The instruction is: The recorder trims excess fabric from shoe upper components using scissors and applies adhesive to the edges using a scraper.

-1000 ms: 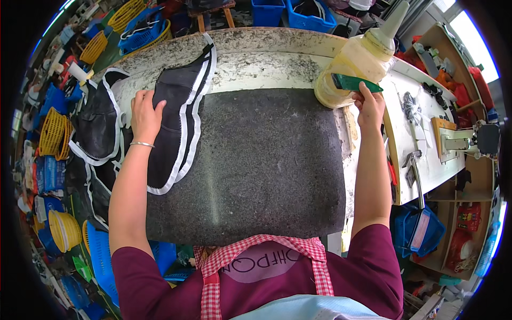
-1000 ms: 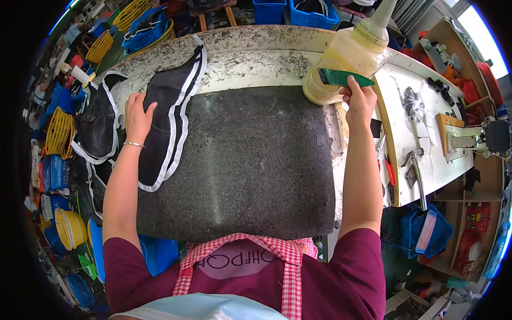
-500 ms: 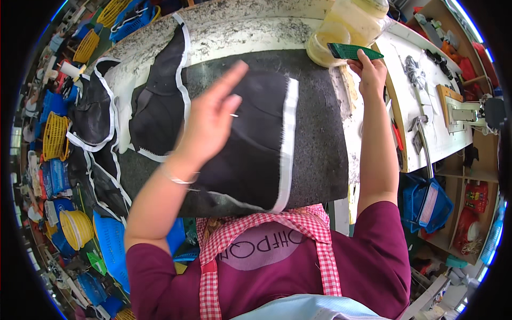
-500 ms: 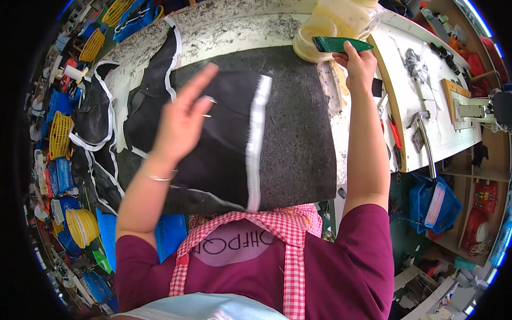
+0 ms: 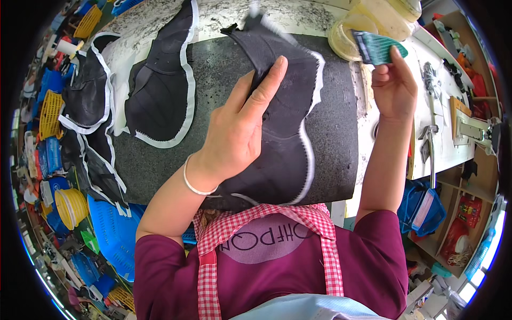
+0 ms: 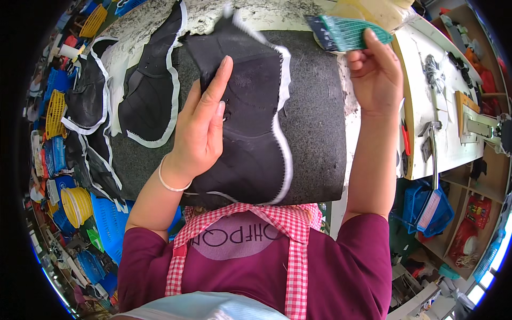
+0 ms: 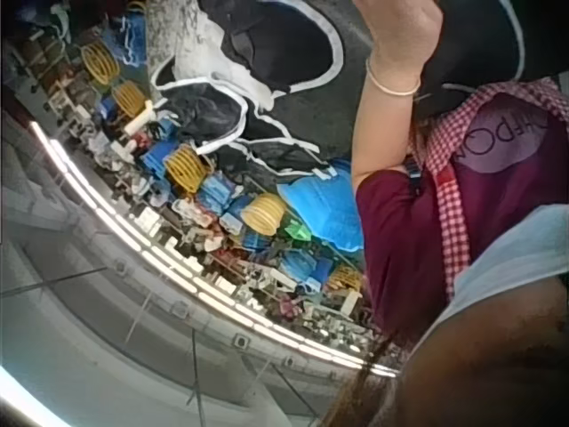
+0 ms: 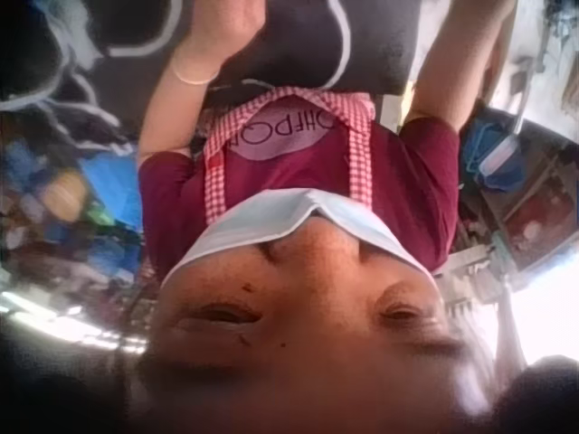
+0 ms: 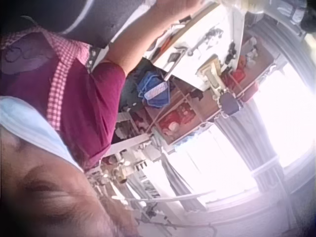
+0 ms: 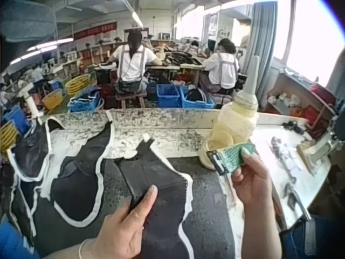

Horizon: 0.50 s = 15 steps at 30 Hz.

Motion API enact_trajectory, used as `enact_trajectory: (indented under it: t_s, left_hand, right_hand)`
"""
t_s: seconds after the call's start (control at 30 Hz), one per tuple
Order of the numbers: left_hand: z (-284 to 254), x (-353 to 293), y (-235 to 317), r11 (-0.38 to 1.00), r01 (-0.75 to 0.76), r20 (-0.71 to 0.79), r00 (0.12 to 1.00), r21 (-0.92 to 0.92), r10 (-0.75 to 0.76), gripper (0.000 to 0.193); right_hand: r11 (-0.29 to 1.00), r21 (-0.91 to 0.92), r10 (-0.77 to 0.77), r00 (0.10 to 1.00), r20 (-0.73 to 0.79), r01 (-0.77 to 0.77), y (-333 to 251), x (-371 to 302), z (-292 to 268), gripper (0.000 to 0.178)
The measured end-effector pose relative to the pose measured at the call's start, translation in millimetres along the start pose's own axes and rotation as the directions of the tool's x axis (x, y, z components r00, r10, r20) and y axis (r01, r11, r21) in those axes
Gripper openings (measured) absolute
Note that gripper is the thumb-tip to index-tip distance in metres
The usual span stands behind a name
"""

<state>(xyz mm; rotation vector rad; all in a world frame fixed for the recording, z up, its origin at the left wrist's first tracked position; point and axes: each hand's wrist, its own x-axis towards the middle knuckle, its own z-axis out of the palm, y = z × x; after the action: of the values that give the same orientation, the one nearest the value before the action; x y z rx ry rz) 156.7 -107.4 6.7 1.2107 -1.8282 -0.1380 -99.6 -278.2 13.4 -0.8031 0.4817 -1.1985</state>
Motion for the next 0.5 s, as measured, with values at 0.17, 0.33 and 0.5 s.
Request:
enact_trajectory:
  t_s: [0.17, 0.33, 0.5]
  left_hand:
    - [34, -34, -26, 0.845, 0.476, 0.323, 0.782, 0.242, -0.533, 0.069]
    - [36, -26, -28, 0.835, 0.501, 0.368, 0.749, 0.228, -0.551, 0.067]
    - [34, -12, -22, 0.829, 0.450, 0.436, 0.707, 0.331, -0.557, 0.064]
  right_hand:
    - [0.984, -0.176, 0.023, 1.000, -0.013, -0.025, 13, 1, 15, 0.013]
    - [0.776, -0.626, 0.079, 0.997, -0.026, -0.078, 77, 15, 16, 0.022]
    - [0.223, -0.959, -0.200, 0.971, 0.129, 0.173, 115, 53, 30, 0.019]
